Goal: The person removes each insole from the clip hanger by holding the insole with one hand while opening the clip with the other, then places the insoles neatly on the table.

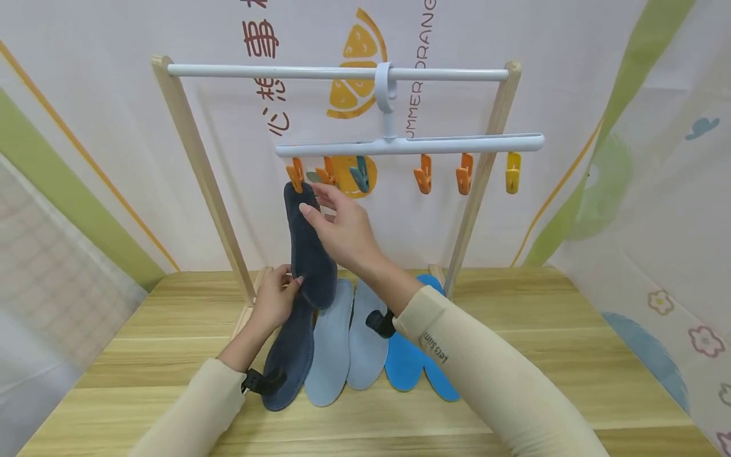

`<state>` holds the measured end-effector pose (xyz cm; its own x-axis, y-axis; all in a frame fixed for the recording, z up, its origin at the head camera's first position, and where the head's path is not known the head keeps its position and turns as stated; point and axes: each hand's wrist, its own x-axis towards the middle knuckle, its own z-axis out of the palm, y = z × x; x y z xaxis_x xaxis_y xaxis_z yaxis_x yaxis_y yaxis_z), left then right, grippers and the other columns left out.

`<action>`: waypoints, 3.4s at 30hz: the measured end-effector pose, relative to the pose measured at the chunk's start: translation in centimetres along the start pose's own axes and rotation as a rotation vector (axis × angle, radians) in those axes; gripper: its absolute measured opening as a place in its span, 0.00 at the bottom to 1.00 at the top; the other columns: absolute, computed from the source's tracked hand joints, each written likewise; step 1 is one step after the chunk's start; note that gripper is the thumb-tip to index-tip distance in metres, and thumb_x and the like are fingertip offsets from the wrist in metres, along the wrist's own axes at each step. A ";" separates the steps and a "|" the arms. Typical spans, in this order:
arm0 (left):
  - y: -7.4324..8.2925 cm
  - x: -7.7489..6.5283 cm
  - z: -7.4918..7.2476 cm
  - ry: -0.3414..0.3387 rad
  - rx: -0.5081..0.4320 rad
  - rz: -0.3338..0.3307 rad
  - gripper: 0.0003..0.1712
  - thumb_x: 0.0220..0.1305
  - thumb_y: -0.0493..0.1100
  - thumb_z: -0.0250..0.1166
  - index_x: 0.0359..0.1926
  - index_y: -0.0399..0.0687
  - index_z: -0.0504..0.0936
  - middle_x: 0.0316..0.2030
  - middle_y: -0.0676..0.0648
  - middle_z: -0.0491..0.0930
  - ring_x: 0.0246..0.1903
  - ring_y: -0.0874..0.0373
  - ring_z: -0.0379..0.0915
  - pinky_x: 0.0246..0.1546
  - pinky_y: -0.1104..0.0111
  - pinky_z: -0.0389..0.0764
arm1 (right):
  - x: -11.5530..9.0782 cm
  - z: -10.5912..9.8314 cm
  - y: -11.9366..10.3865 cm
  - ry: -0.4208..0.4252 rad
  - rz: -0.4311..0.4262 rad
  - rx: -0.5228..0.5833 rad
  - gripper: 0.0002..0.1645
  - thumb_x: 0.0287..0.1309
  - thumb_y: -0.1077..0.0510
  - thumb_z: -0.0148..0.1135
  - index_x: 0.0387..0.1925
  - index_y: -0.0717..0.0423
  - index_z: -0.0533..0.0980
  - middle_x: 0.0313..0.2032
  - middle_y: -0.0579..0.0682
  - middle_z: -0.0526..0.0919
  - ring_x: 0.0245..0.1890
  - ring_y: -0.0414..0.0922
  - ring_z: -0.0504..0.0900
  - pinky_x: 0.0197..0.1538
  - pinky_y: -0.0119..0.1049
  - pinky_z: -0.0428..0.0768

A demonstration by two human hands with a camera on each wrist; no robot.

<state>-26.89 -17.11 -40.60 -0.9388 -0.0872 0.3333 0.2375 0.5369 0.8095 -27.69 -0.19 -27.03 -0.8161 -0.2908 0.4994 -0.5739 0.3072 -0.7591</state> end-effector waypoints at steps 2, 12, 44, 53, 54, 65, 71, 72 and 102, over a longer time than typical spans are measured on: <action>-0.1 -0.6 0.1 -0.002 -0.021 0.011 0.12 0.69 0.34 0.55 0.50 0.34 0.76 0.31 0.38 0.81 0.22 0.58 0.71 0.20 0.74 0.71 | 0.0 0.2 -0.2 -0.004 0.005 -0.007 0.33 0.65 0.47 0.58 0.68 0.51 0.63 0.66 0.47 0.69 0.66 0.40 0.69 0.64 0.39 0.73; -0.3 -3.0 0.3 -0.048 -0.049 -0.067 0.14 0.68 0.36 0.56 0.52 0.37 0.76 0.26 0.42 0.77 0.21 0.59 0.68 0.20 0.72 0.70 | 0.6 1.0 -0.6 -0.010 0.032 -0.070 0.37 0.64 0.42 0.57 0.69 0.51 0.61 0.68 0.45 0.67 0.68 0.40 0.65 0.69 0.36 0.67; -0.2 -5.1 0.7 -0.111 -0.130 -0.068 0.12 0.68 0.36 0.56 0.51 0.40 0.77 0.24 0.43 0.79 0.28 0.50 0.77 0.25 0.72 0.75 | 3.4 1.8 0.0 0.052 0.067 -0.066 0.24 0.68 0.45 0.53 0.61 0.49 0.72 0.54 0.47 0.82 0.54 0.42 0.80 0.57 0.38 0.79; -0.4 -5.3 0.6 -0.109 -0.119 -0.071 0.12 0.69 0.38 0.57 0.51 0.42 0.77 0.24 0.43 0.79 0.27 0.55 0.75 0.27 0.71 0.76 | 3.3 2.0 -0.2 0.156 0.114 -0.090 0.20 0.66 0.44 0.55 0.51 0.50 0.78 0.44 0.45 0.86 0.49 0.40 0.81 0.50 0.37 0.80; -0.4 -5.3 0.6 -0.108 -0.116 -0.069 0.12 0.69 0.38 0.57 0.52 0.42 0.77 0.24 0.43 0.79 0.27 0.56 0.75 0.28 0.70 0.76 | 3.3 2.0 -0.2 0.166 0.114 -0.086 0.20 0.66 0.44 0.55 0.51 0.50 0.79 0.44 0.45 0.86 0.49 0.40 0.81 0.50 0.36 0.80; 0.0 -6.3 -0.8 -0.104 -0.069 -0.086 0.18 0.68 0.36 0.57 0.57 0.36 0.74 0.30 0.44 0.82 0.30 0.57 0.79 0.32 0.68 0.80 | 3.3 2.2 -0.3 0.216 0.149 -0.038 0.19 0.67 0.45 0.55 0.52 0.50 0.78 0.45 0.45 0.86 0.47 0.38 0.81 0.48 0.34 0.81; 0.0 -6.8 -2.3 -0.127 -0.076 -0.131 0.21 0.68 0.36 0.56 0.61 0.36 0.71 0.37 0.42 0.82 0.35 0.54 0.82 0.37 0.64 0.84 | 3.4 2.4 -0.2 0.221 0.150 0.000 0.20 0.68 0.46 0.53 0.53 0.52 0.77 0.46 0.46 0.85 0.47 0.38 0.81 0.48 0.34 0.81; 0.1 -6.8 -2.7 -0.132 -0.078 -0.132 0.20 0.68 0.36 0.56 0.60 0.37 0.72 0.38 0.42 0.82 0.35 0.54 0.82 0.37 0.64 0.85 | 3.4 2.4 -0.2 0.219 0.154 0.001 0.20 0.68 0.46 0.53 0.54 0.51 0.77 0.47 0.46 0.85 0.48 0.38 0.81 0.49 0.34 0.81; -3.4 -7.4 -11.1 -0.403 0.131 -0.198 0.18 0.68 0.30 0.52 0.57 0.27 0.71 0.24 0.46 0.77 0.20 0.57 0.68 0.17 0.73 0.68 | 2.8 2.6 0.1 0.138 0.100 0.097 0.25 0.68 0.46 0.53 0.62 0.49 0.71 0.50 0.47 0.83 0.51 0.40 0.81 0.47 0.31 0.83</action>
<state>-17.94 -27.58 -40.47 -0.9911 0.1205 -0.0570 0.0348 0.6467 0.7620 -29.87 -3.29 -26.78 -0.8740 -0.1340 0.4672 -0.4860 0.2378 -0.8410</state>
